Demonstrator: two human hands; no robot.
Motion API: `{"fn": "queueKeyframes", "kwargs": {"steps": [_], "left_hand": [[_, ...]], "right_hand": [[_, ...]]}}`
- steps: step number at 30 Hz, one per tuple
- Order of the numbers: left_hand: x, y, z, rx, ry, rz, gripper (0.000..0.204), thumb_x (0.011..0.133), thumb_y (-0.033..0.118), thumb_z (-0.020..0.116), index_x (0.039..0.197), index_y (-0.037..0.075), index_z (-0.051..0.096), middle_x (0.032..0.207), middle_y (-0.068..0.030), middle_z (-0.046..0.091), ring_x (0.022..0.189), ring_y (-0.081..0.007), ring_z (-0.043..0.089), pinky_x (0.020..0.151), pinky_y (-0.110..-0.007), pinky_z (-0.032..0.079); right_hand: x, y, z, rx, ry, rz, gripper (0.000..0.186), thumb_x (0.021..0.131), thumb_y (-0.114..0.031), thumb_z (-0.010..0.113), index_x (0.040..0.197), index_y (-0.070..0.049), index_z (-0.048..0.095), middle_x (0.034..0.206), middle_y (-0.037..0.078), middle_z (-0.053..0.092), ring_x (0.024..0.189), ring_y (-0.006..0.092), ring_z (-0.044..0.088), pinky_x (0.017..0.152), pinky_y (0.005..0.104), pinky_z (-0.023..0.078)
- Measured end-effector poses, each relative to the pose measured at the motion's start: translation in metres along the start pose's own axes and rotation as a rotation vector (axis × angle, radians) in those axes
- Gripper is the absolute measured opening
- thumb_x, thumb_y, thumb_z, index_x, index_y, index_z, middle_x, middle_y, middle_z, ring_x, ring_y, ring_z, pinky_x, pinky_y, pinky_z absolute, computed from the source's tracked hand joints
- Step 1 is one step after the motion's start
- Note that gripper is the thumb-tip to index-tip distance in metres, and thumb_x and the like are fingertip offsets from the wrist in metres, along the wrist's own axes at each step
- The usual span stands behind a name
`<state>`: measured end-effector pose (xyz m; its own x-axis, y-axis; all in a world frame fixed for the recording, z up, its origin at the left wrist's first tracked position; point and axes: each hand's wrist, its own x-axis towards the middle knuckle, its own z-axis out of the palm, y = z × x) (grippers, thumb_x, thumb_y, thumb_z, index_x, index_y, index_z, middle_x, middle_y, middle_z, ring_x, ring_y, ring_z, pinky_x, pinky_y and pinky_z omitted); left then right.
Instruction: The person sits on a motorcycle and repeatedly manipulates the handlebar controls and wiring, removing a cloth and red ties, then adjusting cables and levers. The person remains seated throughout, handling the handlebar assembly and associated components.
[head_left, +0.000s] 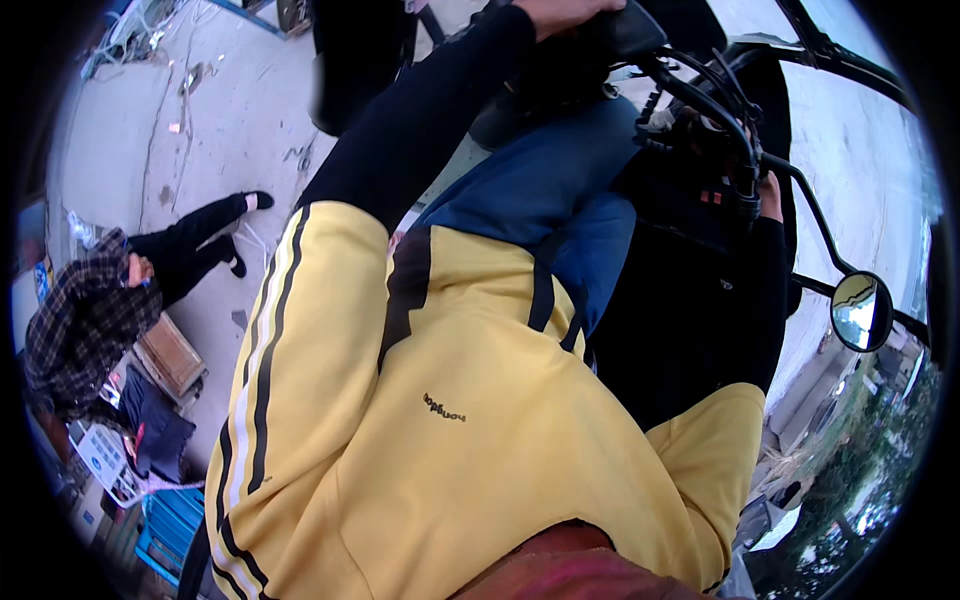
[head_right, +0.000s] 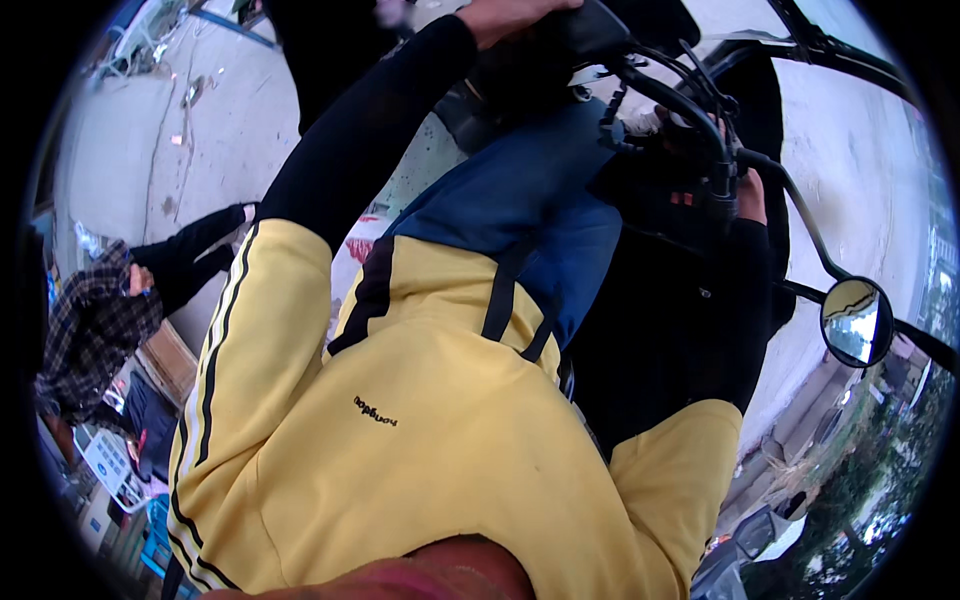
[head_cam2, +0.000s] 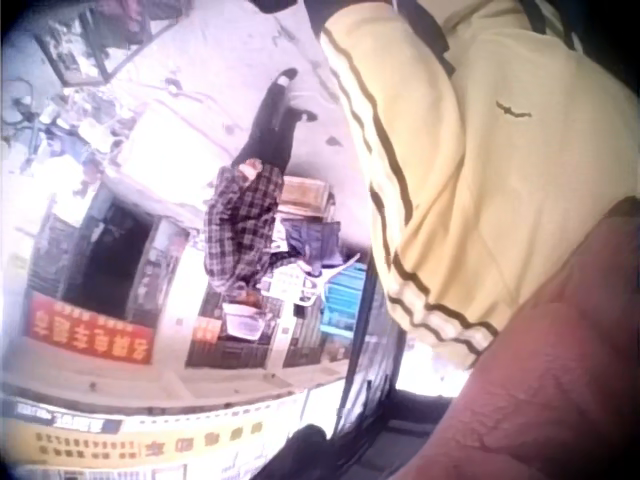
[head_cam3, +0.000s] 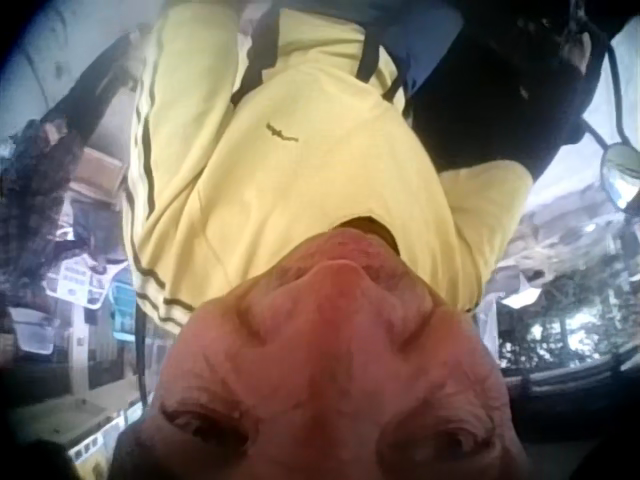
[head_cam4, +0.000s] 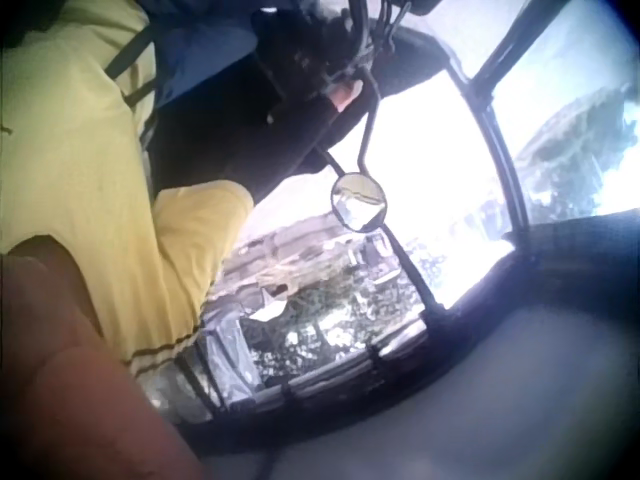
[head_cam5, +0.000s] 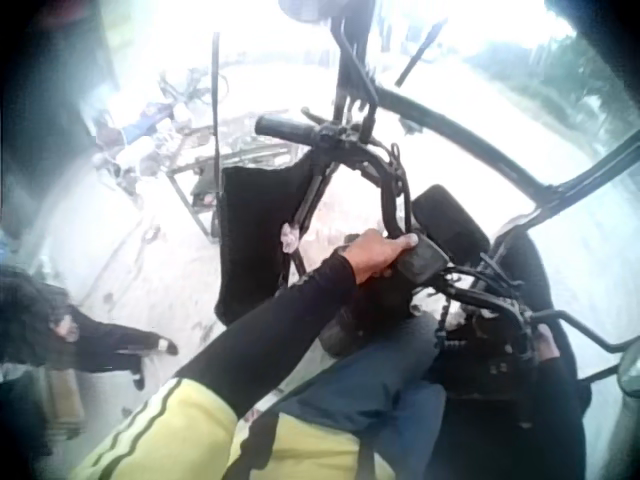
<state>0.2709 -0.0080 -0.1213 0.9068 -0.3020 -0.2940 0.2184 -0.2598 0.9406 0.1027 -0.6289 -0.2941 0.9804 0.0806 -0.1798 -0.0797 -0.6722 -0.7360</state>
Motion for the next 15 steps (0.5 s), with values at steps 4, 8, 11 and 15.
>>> {"fn": "queueKeyframes", "kwargs": {"steps": [4,8,11,15], "left_hand": [[-0.054,0.016,0.001,0.855,0.111,0.14,0.052,0.095,0.037,0.083,0.122,-0.007,0.073,0.108,-0.0178,0.079,0.087,-0.0252,0.078,0.076,-0.033,0.06],[-0.076,0.005,0.018,0.956,0.361,0.7,0.053,0.088,0.051,0.085,0.116,0.007,0.074,0.107,-0.009,0.073,0.088,-0.033,0.074,0.076,-0.044,0.06],[-0.072,0.014,0.031,0.987,0.223,1.021,0.052,0.084,0.027,0.089,0.129,0.009,0.071,0.118,-0.007,0.069,0.107,-0.0301,0.067,0.089,-0.039,0.057],[-0.045,0.023,0.053,1.033,0.083,1.132,0.063,0.081,0.017,0.088,0.14,0.011,0.067,0.129,-0.0077,0.065,0.123,-0.03,0.06,0.106,-0.042,0.048]], "right_hand": [[0.013,-0.048,0.039,0.061,-0.005,0.045,0.033,0.103,-0.017,0.073,0.131,0.0,0.07,0.113,0.005,0.076,0.098,0.0116,0.069,0.087,0.0276,0.055],[0.04,-0.132,0.085,0.242,-0.121,0.09,0.037,0.103,-0.017,0.074,0.134,0.001,0.069,0.113,0.005,0.077,0.096,0.0109,0.07,0.087,0.0266,0.056],[0.069,-0.194,0.102,0.504,-0.221,0.042,0.039,0.102,-0.016,0.074,0.137,0.002,0.069,0.114,0.005,0.078,0.094,0.0103,0.071,0.088,0.0259,0.057],[0.055,-0.285,0.08,1.098,-0.281,0.006,0.049,0.105,-0.03,0.073,0.138,0.006,0.067,0.113,0.011,0.08,0.096,0.0138,0.077,0.089,0.0269,0.063]]}}
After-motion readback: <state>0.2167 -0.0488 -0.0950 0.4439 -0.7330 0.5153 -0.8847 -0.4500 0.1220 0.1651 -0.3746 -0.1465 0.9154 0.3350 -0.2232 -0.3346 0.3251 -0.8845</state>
